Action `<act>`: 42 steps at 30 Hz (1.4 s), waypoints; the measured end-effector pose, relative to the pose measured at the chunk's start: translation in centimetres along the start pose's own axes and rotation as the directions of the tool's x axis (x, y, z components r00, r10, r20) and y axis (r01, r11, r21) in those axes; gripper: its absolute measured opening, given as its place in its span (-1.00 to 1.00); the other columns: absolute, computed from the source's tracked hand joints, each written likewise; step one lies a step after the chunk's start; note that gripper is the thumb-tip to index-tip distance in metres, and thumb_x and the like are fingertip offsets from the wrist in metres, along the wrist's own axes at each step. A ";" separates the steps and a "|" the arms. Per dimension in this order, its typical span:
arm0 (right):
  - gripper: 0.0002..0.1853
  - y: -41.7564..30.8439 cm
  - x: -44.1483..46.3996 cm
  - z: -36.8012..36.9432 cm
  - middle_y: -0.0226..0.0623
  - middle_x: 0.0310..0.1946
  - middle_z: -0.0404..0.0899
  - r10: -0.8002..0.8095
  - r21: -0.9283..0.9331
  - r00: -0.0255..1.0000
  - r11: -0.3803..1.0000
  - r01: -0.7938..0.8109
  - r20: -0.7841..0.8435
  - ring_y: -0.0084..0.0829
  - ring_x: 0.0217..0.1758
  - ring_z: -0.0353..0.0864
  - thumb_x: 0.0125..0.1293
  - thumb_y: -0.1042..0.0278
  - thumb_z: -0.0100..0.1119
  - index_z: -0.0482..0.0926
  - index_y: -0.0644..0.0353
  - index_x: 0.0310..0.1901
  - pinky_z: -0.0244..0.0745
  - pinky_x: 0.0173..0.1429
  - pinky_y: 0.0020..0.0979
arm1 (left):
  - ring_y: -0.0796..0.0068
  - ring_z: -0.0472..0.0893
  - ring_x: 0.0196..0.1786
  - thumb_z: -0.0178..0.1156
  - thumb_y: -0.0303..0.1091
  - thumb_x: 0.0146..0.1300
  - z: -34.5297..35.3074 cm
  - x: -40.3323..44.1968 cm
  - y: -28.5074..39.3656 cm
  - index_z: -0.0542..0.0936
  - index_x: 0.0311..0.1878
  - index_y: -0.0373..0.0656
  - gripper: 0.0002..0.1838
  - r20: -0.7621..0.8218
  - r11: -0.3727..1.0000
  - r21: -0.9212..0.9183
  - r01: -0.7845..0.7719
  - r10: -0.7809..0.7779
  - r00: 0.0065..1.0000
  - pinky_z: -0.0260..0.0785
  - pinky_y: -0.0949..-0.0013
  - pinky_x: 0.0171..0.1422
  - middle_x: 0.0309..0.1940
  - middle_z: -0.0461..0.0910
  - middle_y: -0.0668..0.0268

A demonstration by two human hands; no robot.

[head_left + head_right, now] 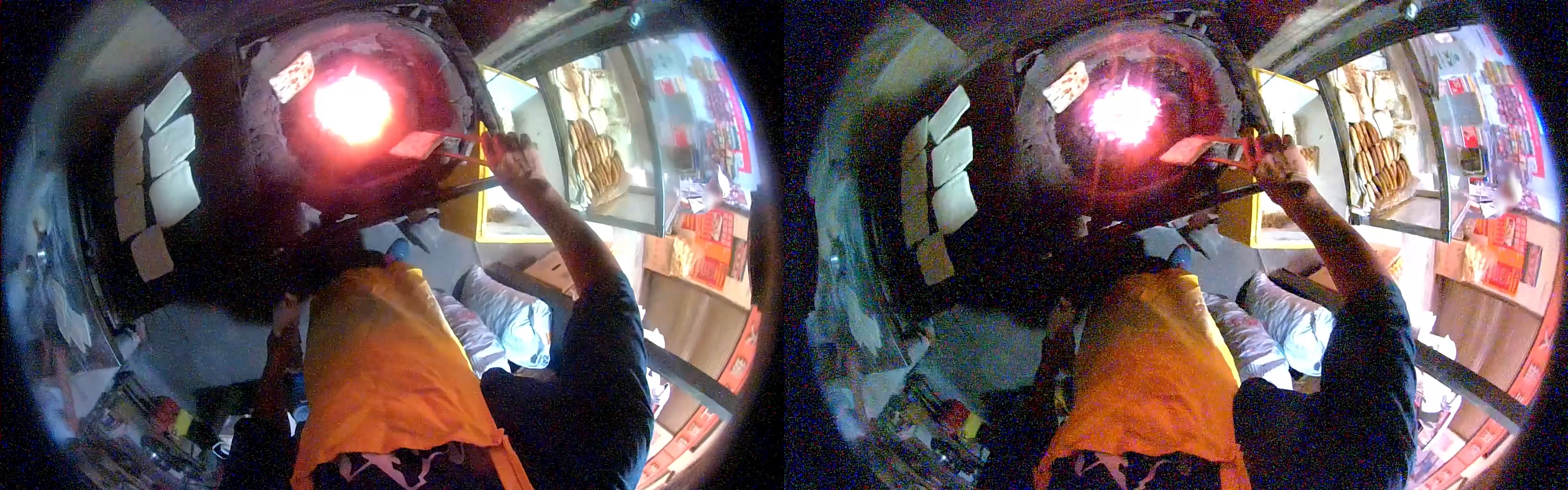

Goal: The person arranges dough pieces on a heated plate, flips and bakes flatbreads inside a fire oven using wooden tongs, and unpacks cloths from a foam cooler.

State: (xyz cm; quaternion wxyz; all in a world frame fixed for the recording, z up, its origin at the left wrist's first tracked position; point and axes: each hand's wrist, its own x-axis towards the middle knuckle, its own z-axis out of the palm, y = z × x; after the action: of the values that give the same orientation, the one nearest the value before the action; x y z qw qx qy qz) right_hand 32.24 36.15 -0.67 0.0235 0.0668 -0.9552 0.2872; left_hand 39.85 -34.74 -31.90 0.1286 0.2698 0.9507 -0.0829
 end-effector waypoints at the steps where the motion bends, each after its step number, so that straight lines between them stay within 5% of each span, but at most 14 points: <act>1: -0.42 0.7 0.2 1.2 -0.14 0.01 0.45 0.079 0.019 0.994 0.997 -0.080 0.075 -0.20 0.04 0.45 0.31 0.28 0.09 0.24 0.25 0.32 0.39 0.04 -0.17 | 0.36 0.45 -0.53 -0.03 -0.08 0.38 0.1 0.1 0.2 0.42 0.19 -0.21 -0.53 -0.049 0.997 0.083 0.004 0.000 0.999 0.32 0.34 -0.44 -0.48 0.50 0.24; 8: -0.47 -6.0 -1.1 -1.4 -0.11 -0.05 0.55 0.597 -0.509 0.776 0.741 -0.437 0.203 -0.26 -0.14 0.61 0.34 0.33 0.06 0.28 0.20 0.33 0.58 -0.06 -0.18 | 0.49 0.36 -0.72 0.01 -0.20 0.41 3.1 -1.7 -1.2 0.41 0.19 -0.17 -0.62 -0.316 0.802 0.595 0.064 0.159 0.935 0.23 0.38 -0.63 -0.66 0.43 0.38; 10: -0.42 -2.0 -7.8 1.1 -0.25 -0.27 0.68 0.467 0.739 0.859 0.500 -0.452 0.209 -0.34 -0.39 0.63 0.24 -0.07 0.23 0.51 0.17 0.17 0.55 -0.36 -0.32 | 0.49 0.29 -0.79 -0.02 -0.20 0.42 3.4 0.7 -0.8 0.43 0.16 -0.17 -0.65 -0.357 0.733 0.677 0.071 0.243 0.902 0.18 0.35 -0.70 -0.74 0.38 0.41; 16: -0.54 -16.2 -9.5 -2.0 -0.35 -0.30 0.60 0.805 0.804 0.549 0.165 -0.571 0.224 -0.53 -0.36 0.49 0.23 0.07 0.30 0.59 0.29 0.00 0.42 -0.29 -0.49 | 0.43 0.20 -0.83 -0.09 0.00 0.43 -3.0 9.4 1.7 0.58 -0.34 -0.15 -0.56 0.443 0.824 -0.307 0.476 -0.319 0.838 0.24 0.35 -0.69 -0.86 0.21 0.41; 18: -0.42 -16.5 -11.9 -1.8 -0.28 -0.24 0.62 0.844 0.864 0.485 0.054 -0.501 0.228 -0.47 -0.27 0.51 0.20 0.11 0.31 0.49 0.30 0.17 0.43 -0.15 -0.40 | 0.39 0.17 -0.86 -0.08 0.07 0.41 3.1 9.8 0.4 0.52 -0.58 -0.09 -0.47 -0.498 0.978 0.159 -0.138 0.200 0.844 0.27 0.33 -0.67 -0.88 0.17 0.36; 22: -0.48 -15.1 -19.3 -0.9 -0.26 -0.25 0.61 0.914 0.934 0.382 0.012 -0.358 0.135 -0.48 -0.33 0.52 0.23 0.14 0.27 0.50 0.29 0.14 0.46 -0.18 -0.44 | 0.37 0.16 -0.88 -0.02 0.05 0.40 1.7 12.1 2.2 0.59 -0.48 -0.06 -0.54 -0.016 0.678 0.720 -0.148 0.229 0.973 0.26 0.31 -0.68 -0.91 0.17 0.37; 27: -0.60 -10.6 -29.2 1.5 -0.22 -0.23 0.62 0.966 0.968 0.221 -0.081 -0.236 0.134 -0.51 -0.34 0.55 0.29 0.29 0.20 0.50 0.32 0.10 0.46 -0.33 -0.48 | 0.46 0.39 -0.61 -0.06 0.06 0.43 -2.2 10.3 3.6 0.60 -0.24 -0.10 -0.56 -0.543 0.774 0.626 -0.097 0.522 0.658 0.39 0.34 -0.41 -0.60 0.44 0.31; 29: -0.61 -10.4 -30.5 1.7 -0.24 -0.22 0.61 0.979 0.954 0.100 -0.146 -0.261 0.177 -0.48 -0.31 0.57 0.30 0.32 0.19 0.48 0.36 0.09 0.49 -0.29 -0.44 | 0.36 0.46 -0.47 -0.07 0.07 0.43 -15.7 9.3 7.6 0.59 -0.19 -0.16 -0.53 0.283 0.936 -0.348 0.053 0.051 0.958 0.41 0.28 -0.27 -0.48 0.48 0.24; 30: -0.61 -10.2 -30.5 1.8 -0.24 -0.22 0.61 0.978 0.955 0.108 -0.144 -0.258 0.177 -0.48 -0.31 0.57 0.30 0.32 0.19 0.48 0.36 0.09 0.49 -0.29 -0.44 | 0.31 0.50 -0.40 -0.07 0.07 0.43 -23.9 9.0 10.1 0.59 -0.17 -0.19 -0.52 0.598 0.808 -0.346 0.477 -0.202 0.776 0.42 0.25 -0.20 -0.42 0.51 0.20; 33: -0.53 -11.7 -28.2 -0.5 -0.15 -0.20 0.59 0.769 0.161 0.378 0.520 -0.839 -0.515 -0.15 -0.25 0.57 0.17 0.46 0.23 0.45 0.32 0.14 0.49 -0.13 -0.24 | 0.14 0.53 -0.31 -0.05 0.07 0.42 -34.1 10.1 13.8 0.56 -0.07 -0.29 -0.47 0.493 0.692 -0.668 0.273 0.136 0.860 0.40 0.15 -0.12 -0.44 0.50 0.12; 35: -0.47 -10.6 -27.9 -2.0 -0.11 -0.15 0.58 0.542 -0.290 0.624 0.577 -0.763 -0.563 -0.15 -0.21 0.55 0.17 0.36 0.23 0.45 0.24 0.21 0.43 -0.13 -0.19 | 0.14 0.56 -0.44 -0.16 -0.05 0.46 -22.2 9.9 13.6 0.52 0.03 -0.17 -0.58 -0.507 0.861 -0.106 -0.497 0.384 0.772 0.43 0.11 -0.36 -0.50 0.55 0.11; 36: -0.47 -10.9 -26.7 -3.6 -0.11 -0.13 0.58 0.420 -0.477 0.717 0.546 -0.689 -0.556 -0.19 -0.20 0.54 0.19 0.31 0.21 0.44 0.22 0.22 0.41 -0.13 -0.19 | 0.14 0.57 -0.51 -0.21 -0.11 0.49 -16.4 9.8 13.5 0.50 0.07 -0.11 -0.62 -0.819 0.924 0.263 -0.276 0.365 0.442 0.44 0.09 -0.48 -0.53 0.57 0.10; 39: -0.48 -11.3 -23.5 -6.0 -0.10 -0.09 0.58 0.323 -0.553 0.812 0.607 -0.572 -0.486 -0.21 -0.18 0.54 0.23 0.23 0.17 0.45 0.19 0.22 0.39 -0.13 -0.21 | 0.26 0.51 -0.60 -0.20 -0.13 0.49 -11.7 9.8 8.4 0.47 0.11 -0.13 -0.63 0.038 0.846 -0.500 -0.186 0.236 0.971 0.41 0.19 -0.57 -0.57 0.52 0.21; 42: -0.52 -12.5 -19.6 -4.6 -0.11 -0.20 0.58 0.465 -0.186 0.774 0.793 -0.580 -0.430 -0.22 -0.30 0.56 0.22 0.28 0.25 0.46 0.27 0.15 0.46 -0.20 -0.23 | 0.34 0.51 -0.59 -0.18 -0.13 0.49 -12.4 9.2 9.2 0.42 0.16 -0.22 -0.60 0.166 0.892 0.234 -0.386 0.355 0.920 0.37 0.24 -0.62 -0.50 0.53 0.23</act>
State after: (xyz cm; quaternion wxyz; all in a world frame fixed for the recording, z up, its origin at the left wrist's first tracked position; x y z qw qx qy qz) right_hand 53.41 30.58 8.36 0.1275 -0.2633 -0.9464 0.1366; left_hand 34.73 -19.67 -23.55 0.1613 0.4553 0.8530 -0.1977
